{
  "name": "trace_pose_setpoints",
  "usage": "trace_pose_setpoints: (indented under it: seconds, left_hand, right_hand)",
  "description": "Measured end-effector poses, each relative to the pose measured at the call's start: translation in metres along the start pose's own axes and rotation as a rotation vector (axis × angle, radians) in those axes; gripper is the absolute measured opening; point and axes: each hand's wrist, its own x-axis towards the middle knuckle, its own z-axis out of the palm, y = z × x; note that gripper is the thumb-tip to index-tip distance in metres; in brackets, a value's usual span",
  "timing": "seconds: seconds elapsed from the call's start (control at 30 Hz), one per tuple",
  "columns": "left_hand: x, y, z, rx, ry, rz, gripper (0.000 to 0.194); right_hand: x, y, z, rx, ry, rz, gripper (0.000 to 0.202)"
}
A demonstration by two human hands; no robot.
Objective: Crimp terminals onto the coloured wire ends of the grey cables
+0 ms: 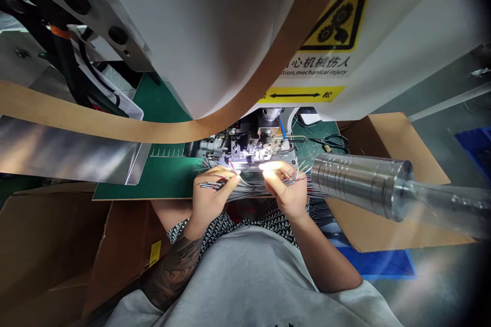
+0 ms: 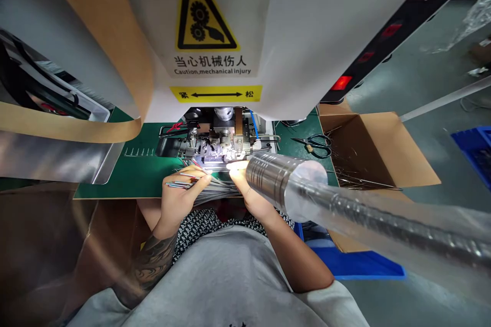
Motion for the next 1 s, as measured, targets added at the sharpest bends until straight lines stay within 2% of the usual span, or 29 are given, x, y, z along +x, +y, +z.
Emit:
trace_pose_setpoints:
  seconds: [0.17,0.37,0.5,0.57,0.67,0.77,0.87,1.0]
  left_hand:
    - [0.002,0.016,0.01,0.009,-0.05,0.06,0.014]
    - [-0.003,0.018,0.017,-0.072,-0.198,0.012,0.003]
    - [-0.005,0.015,0.024,-0.075,-0.149,0.047,0.016]
    - [-0.006,0.015,0.026,-0.068,-0.107,0.085,0.015]
    - [-0.005,0.017,0.022,-0.003,-0.126,0.122,0.01]
    - [-0.003,0.023,0.014,0.09,-0.243,0.128,0.021]
    - [-0.001,0.025,0.007,0.08,-0.344,0.055,0.028]
    - [-0.001,0.019,0.004,0.05,-0.286,-0.022,0.033]
  right_hand:
    - [-0.004,-0.005,0.004,-0.088,0.033,-0.029,0.025]
    - [-0.003,-0.015,0.009,-0.058,0.068,-0.058,0.019]
    - [-0.001,-0.014,0.009,-0.051,0.036,-0.04,0.019]
    - [0.0,-0.014,0.01,-0.024,0.05,-0.048,0.019]
    - [0.001,-0.013,0.011,0.033,0.086,-0.033,0.019]
    - [0.003,-0.012,0.013,0.052,0.095,-0.005,0.02]
    - [0.005,-0.013,0.012,0.047,0.067,-0.042,0.018]
    - [0.005,-0.017,0.01,-0.02,-0.026,-0.03,0.02]
